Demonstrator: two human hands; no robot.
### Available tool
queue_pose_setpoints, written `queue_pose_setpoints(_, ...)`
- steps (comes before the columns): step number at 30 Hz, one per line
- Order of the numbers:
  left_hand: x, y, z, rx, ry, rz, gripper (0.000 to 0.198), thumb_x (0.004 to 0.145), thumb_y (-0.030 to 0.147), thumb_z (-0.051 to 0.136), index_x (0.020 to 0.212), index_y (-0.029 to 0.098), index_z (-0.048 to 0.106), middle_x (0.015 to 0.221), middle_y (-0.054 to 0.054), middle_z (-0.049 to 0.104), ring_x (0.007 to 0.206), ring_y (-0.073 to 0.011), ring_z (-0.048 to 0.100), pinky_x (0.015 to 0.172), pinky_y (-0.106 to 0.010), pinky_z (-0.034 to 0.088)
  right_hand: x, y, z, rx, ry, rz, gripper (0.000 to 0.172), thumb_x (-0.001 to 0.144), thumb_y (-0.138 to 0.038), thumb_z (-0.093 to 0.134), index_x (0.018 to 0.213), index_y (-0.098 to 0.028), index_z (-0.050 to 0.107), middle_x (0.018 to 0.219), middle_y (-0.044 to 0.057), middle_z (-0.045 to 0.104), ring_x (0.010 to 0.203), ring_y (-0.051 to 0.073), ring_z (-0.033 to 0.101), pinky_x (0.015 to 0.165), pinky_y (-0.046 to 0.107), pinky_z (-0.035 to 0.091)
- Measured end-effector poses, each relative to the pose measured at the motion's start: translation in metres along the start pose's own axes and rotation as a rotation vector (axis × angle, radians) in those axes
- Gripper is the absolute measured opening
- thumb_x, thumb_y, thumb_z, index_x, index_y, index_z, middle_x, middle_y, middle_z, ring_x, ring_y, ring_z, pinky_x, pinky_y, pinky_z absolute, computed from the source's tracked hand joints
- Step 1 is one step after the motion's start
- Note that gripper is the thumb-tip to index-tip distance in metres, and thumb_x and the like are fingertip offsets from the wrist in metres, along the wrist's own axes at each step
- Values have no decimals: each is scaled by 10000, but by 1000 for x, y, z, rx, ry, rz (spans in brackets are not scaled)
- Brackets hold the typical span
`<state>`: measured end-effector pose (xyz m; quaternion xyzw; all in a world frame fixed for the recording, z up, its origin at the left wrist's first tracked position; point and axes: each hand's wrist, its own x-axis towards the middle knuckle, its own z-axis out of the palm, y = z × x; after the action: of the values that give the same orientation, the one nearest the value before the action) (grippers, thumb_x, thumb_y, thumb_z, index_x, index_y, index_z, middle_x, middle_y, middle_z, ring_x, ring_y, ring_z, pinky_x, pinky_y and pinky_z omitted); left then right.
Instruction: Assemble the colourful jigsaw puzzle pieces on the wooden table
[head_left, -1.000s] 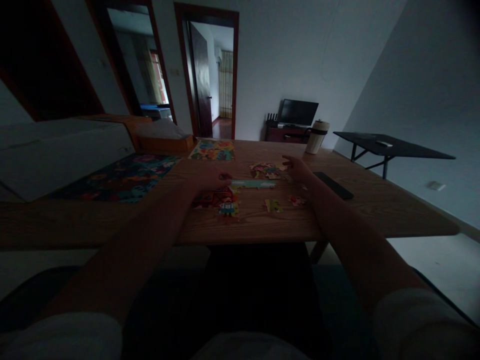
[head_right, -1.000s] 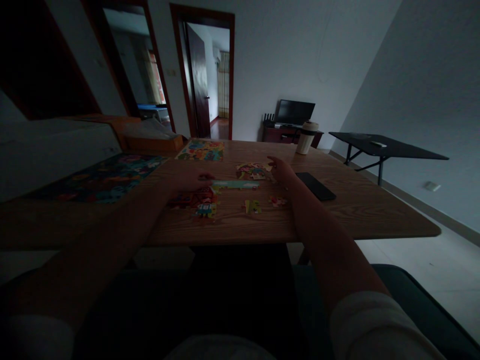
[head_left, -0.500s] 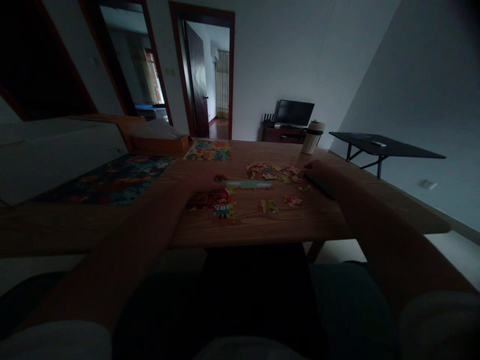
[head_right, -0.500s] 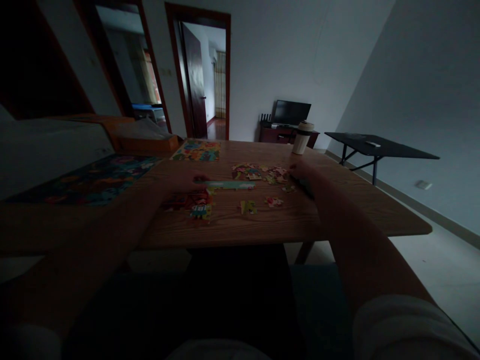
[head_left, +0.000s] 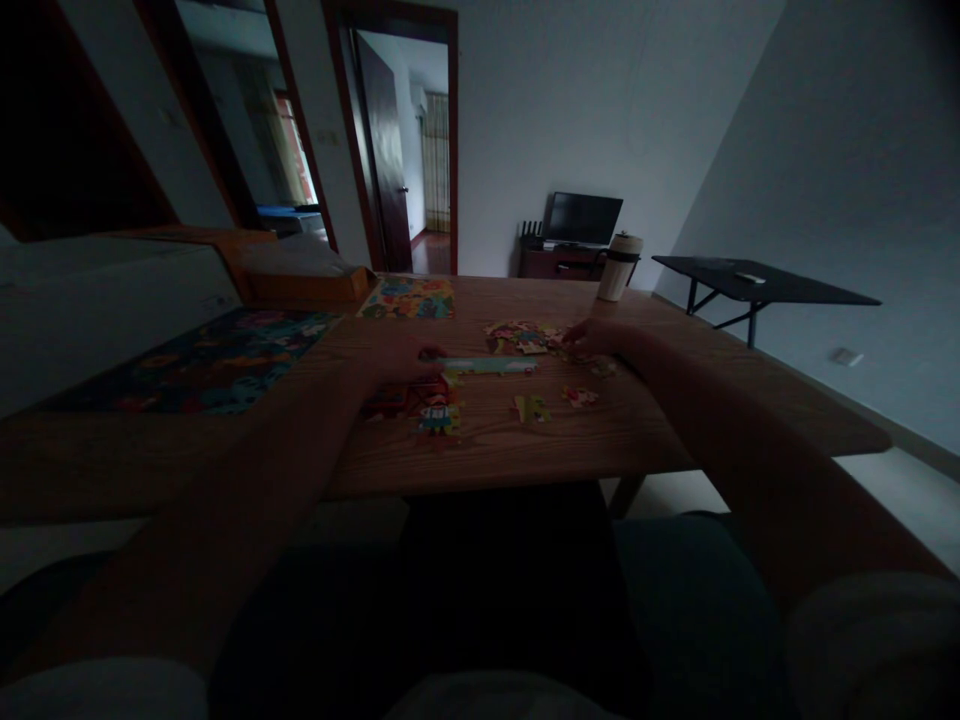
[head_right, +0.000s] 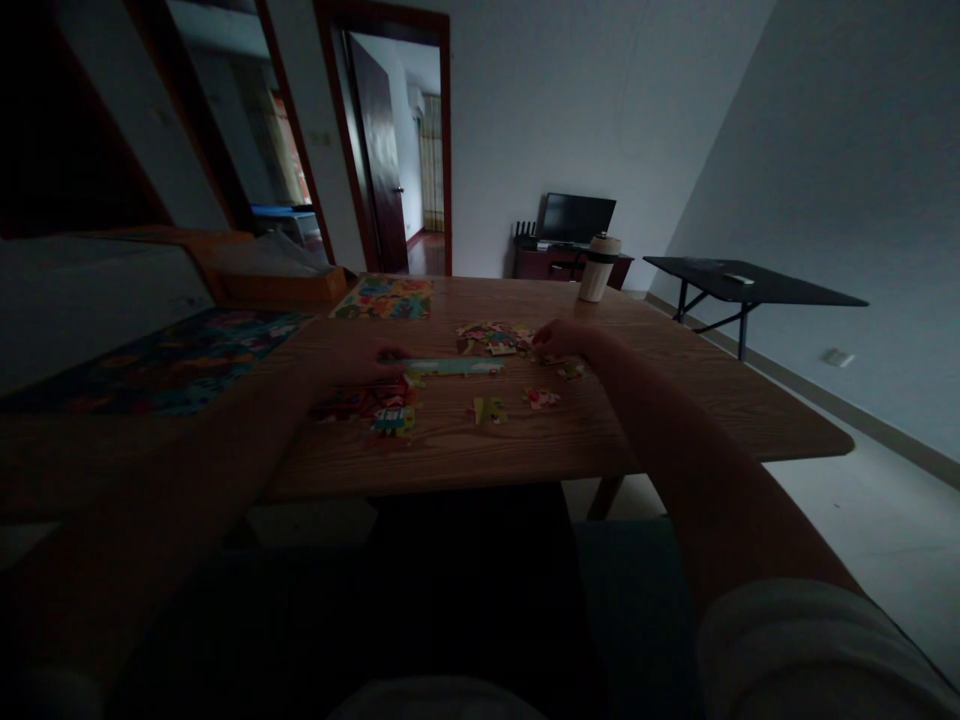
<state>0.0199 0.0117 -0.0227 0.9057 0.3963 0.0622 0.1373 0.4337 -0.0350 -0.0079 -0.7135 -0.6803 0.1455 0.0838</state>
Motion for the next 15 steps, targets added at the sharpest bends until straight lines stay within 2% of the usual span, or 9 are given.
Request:
queue_pose_setpoints(3, 0, 3, -2, 30, -7, -1, 422, 1020, 361, 589, 1366, 146, 700, 1310, -101, 754, 1107, -230, 674, 995, -326, 507, -7, 5, -10, -11, -71, -30, 109, 809, -178, 777, 852, -260, 836, 1023, 32, 832, 1056, 264, 743, 1012, 379, 547)
queue_pose_setpoints(5, -2, 7, -4, 39, -10, -13, 423, 1023, 373, 586, 1378, 171, 697, 1330, -88, 744, 1128, -235, 677, 1009, -332, 508, -10, 11, -15, -25, -62, -41, 95, 829, -185, 764, 825, -254, 831, 1012, 37, 832, 1041, 263, 744, 1003, 382, 549)
queue_pose_setpoints(9, -4, 11, -6, 47, -4, -3, 399, 1001, 340, 624, 1347, 167, 719, 1325, -89, 748, 1106, -239, 667, 1028, -361, 497, -18, 17, -16, -56, 90, 36, 136, 837, -206, 782, 951, -246, 845, 1062, 67, 826, 1026, 269, 745, 966, 400, 575)
queue_pose_setpoints(13, -3, 8, -4, -2, 0, -16, 431, 980, 336, 620, 1360, 159, 720, 1301, -107, 759, 1092, -252, 672, 984, -355, 522, -34, 11, -7, -89, 309, 127, 320, 839, -352, 814, 1139, -242, 831, 1045, 108, 815, 1040, 322, 732, 945, 470, 582)
queue_pose_setpoints(15, -2, 6, -2, -30, -14, -28, 446, 979, 355, 600, 1366, 171, 722, 1295, -117, 761, 1099, -259, 685, 978, -354, 527, -44, 10, -2, -72, 374, 132, 366, 842, -388, 815, 1178, -241, 821, 1060, 118, 808, 1053, 328, 726, 950, 475, 574)
